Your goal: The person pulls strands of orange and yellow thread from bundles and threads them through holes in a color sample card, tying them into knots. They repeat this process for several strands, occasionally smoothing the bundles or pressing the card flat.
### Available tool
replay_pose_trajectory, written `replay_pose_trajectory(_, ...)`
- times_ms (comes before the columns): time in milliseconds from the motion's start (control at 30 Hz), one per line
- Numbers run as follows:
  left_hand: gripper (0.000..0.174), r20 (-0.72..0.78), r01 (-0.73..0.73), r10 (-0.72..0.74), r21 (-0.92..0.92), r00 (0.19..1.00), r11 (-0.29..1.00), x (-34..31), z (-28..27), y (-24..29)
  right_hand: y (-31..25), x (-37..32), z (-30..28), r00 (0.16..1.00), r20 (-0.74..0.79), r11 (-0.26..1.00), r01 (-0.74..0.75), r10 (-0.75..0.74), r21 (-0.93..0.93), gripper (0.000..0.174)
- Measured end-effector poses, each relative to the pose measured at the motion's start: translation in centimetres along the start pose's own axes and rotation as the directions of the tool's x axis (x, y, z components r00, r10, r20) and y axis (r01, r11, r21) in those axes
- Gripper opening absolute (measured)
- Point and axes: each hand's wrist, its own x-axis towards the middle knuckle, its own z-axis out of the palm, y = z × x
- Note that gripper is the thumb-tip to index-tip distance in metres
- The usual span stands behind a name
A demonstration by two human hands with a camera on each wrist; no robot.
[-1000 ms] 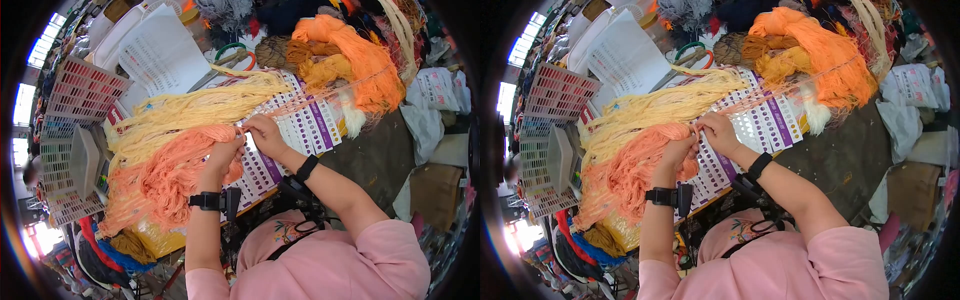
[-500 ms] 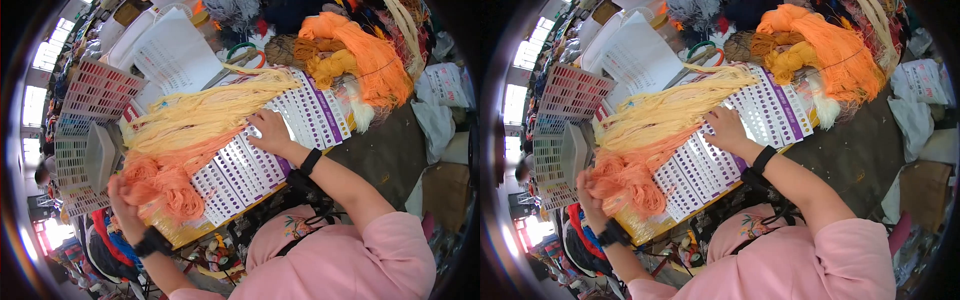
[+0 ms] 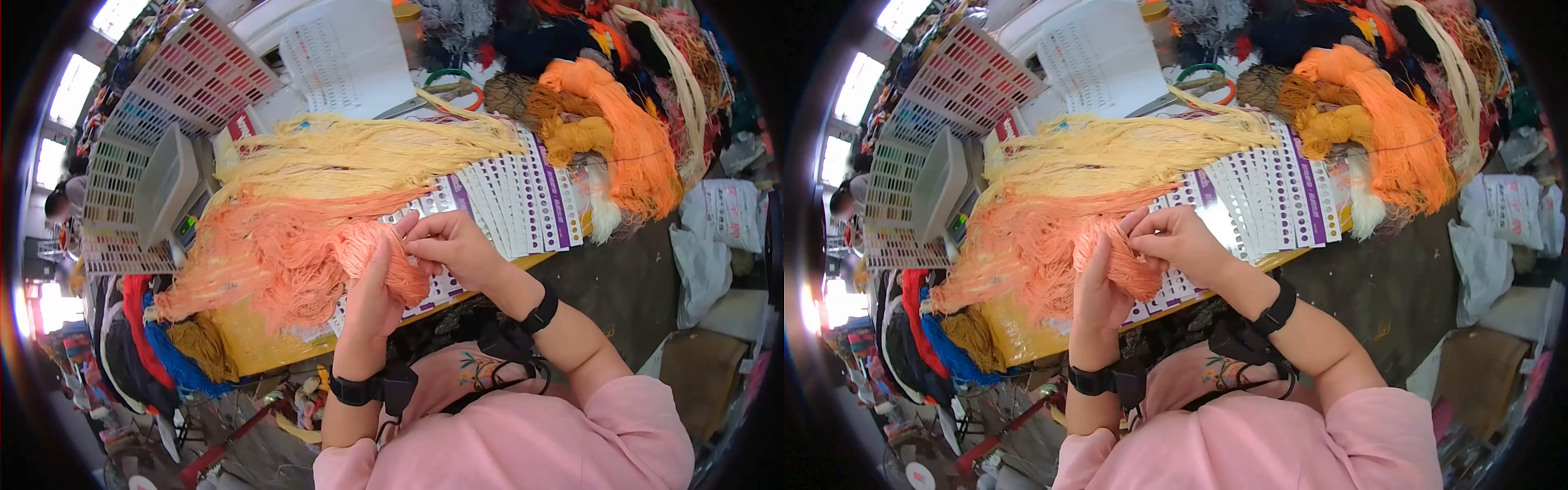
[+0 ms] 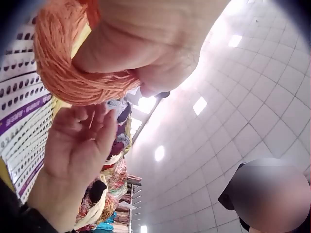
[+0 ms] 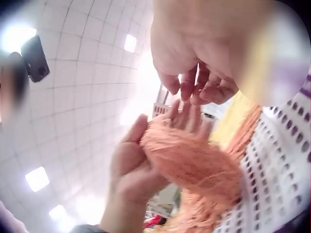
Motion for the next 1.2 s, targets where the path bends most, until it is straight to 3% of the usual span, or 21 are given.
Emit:
replay_pose_trajectory(67, 0.05, -0.015, -0.019, 0.018, -0.089, 1.0, 0.996, -0.7, 0.2, 0.6, 0.3, 0.1, 0.0, 0.999, 0.043, 0.996, 0.028, -0.032, 0.086, 0.011)
replay_pose_trajectory(167, 0.044, -0.19, -0.102, 0.07, -0.165, 0.979, 0.981, -1.3, 0.6, 0.3, 0.1, -0.3, 0.0, 1.0, 0.014, 0.972, -0.023, 0.02, 0.232, 0.009)
replay_pose_trajectory(267, 0.038, -0.023, -0.177, 0.184, 0.164, 0.983, 0.97, -1.1, -0.7, -0.6, -1.0, -1.0, 0.9, 0.996, -0.014, 0.97, -0.088, 0.094, 0.228, 0.007)
replay_pose_trajectory(367, 0.033, -0.123, -0.143, 0.139, -0.031, 0.983, 0.989, -0.8, -0.7, -1.2, -1.0, -1.2, 1.2, 0.997, 0.007, 0.979, -0.074, 0.074, 0.188, 0.008)
replay_pose_trajectory(467, 0.033, -0.04, -0.084, 0.082, -0.049, 0.996, 0.995, -1.1, -0.3, -0.7, -1.0, -1.1, 1.5, 0.995, 0.04, 0.993, -0.085, 0.088, -0.082, 0.01)
replay_pose_trajectory(567, 0.034, -0.054, -0.085, 0.084, -0.016, 0.995, 0.996, -1.3, -0.4, -0.5, -0.9, -1.1, 2.1, 0.997, 0.011, 0.995, -0.069, 0.07, -0.07, 0.012)
replay_pose_trajectory(667, 0.035, -0.039, -0.093, 0.087, -0.175, 0.995, 0.98, -1.8, -0.8, -0.1, -0.5, -0.9, 1.7, 1.0, -0.006, 0.989, -0.028, 0.03, 0.144, 0.008)
replay_pose_trajectory(767, 0.035, 0.01, -0.131, 0.132, -0.098, 0.991, 0.987, -1.8, -1.2, -0.1, -0.5, -0.9, 1.7, 0.997, -0.048, 0.937, -0.039, 0.059, 0.348, 0.007)
replay_pose_trajectory(867, 0.035, -0.074, -0.143, 0.134, -0.128, 0.988, 0.981, -2.0, -0.1, -0.2, -0.6, -0.8, 0.8, 0.995, 0.041, 0.891, -0.103, 0.095, 0.441, 0.011)
replay_pose_trajectory(967, 0.038, -0.044, -0.159, 0.163, 0.097, 0.986, 0.983, -2.1, -0.1, -0.4, -0.9, -1.2, 2.3, 0.987, 0.006, 0.974, -0.162, 0.163, 0.157, 0.012)
replay_pose_trajectory(1067, 0.039, -0.005, -0.166, 0.167, 0.06, 0.986, 0.984, -2.1, 0.0, -0.5, 0.1, -1.0, 3.0, 0.994, -0.038, 0.992, -0.097, 0.1, 0.081, 0.012)
replay_pose_trajectory(1200, 0.036, -0.02, -0.144, 0.142, -0.152, 0.99, 0.978, -2.4, -0.4, -0.1, -0.9, -1.2, 3.3, 0.993, -0.031, 0.981, -0.103, 0.11, 0.164, 0.011)
